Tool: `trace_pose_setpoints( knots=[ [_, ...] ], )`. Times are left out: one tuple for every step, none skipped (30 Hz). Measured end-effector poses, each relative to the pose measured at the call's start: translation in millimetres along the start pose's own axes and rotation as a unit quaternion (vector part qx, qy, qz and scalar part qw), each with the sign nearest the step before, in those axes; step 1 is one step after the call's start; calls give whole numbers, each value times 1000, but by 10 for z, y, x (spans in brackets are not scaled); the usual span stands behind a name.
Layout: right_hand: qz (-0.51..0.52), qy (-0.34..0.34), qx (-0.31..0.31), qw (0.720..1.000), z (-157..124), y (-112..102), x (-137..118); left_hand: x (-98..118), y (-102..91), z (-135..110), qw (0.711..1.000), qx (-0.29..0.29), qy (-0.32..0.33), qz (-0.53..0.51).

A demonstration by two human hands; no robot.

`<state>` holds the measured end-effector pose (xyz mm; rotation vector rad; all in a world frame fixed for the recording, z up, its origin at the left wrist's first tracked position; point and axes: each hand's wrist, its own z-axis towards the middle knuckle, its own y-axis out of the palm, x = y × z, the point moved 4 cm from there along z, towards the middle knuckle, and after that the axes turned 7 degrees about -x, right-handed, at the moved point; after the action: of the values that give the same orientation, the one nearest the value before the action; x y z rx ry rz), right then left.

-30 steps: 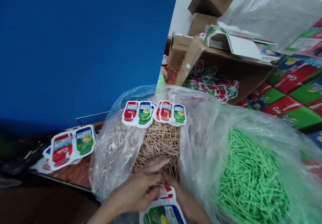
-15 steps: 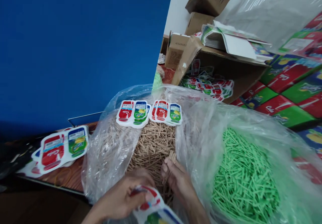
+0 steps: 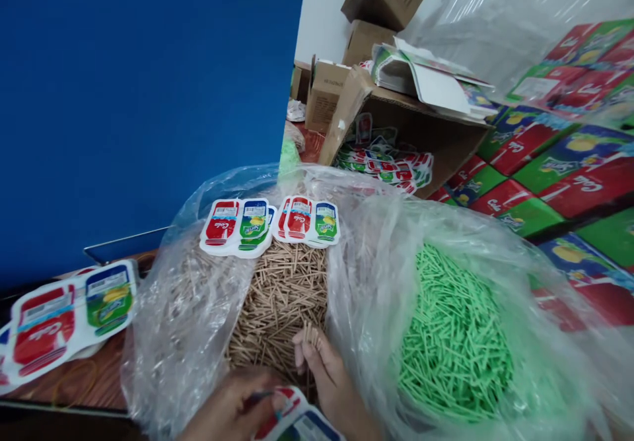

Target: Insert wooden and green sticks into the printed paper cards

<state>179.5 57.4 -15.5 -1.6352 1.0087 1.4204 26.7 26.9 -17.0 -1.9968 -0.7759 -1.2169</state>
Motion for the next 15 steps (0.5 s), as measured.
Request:
trace_pose_setpoints(
  knots=[
    [-23, 4, -3, 1000, -21, -27, 17, -79, -53, -34, 997, 31, -40, -51],
    [-38, 8, -3, 999, -42, -47, 42, -154, -99, -68, 989, 63, -76, -110],
    [-49, 11, -1, 999, -61, -63, 70, -211, -138, -99, 978, 90, -97, -164],
    [-55, 14, 1, 998, -78, -73, 101, -242, -171, -122, 967, 105, -102, -207],
    [-58, 19, 4, 998, -90, -80, 135, -249, -204, -140, 960, 113, -97, -238],
    [-59, 24, 6, 998, -99, -87, 165, -239, -247, -159, 953, 123, -90, -262],
    [-62, 26, 10, 998, -103, -97, 189, -222, -305, -183, 945, 142, -86, -281],
    [-68, 28, 17, 997, -104, -114, 204, -206, -381, -218, 935, 172, -88, -297],
    [-74, 28, 28, 996, -103, -135, 212, -198, -476, -266, 920, 217, -99, -310],
    [-81, 30, 43, 995, -101, -162, 214, -199, -584, -328, 899, 272, -113, -323],
    [-92, 31, 56, 994, -99, -185, 208, -209, -694, -396, 875, 326, -129, -335],
    [-107, 32, 63, 992, -97, -199, 199, -225, -803, -469, 847, 381, -142, -343],
    [-131, 34, 58, 989, -95, -195, 190, -241, -900, -532, 818, 426, -143, -358],
    [-165, 35, 42, 985, -92, -174, 185, -255, -986, -590, 795, 470, -141, -358],
    [-214, 36, 18, 976, -88, -136, 189, -260, -1057, -643, 773, 514, -133, -346]
  ],
)
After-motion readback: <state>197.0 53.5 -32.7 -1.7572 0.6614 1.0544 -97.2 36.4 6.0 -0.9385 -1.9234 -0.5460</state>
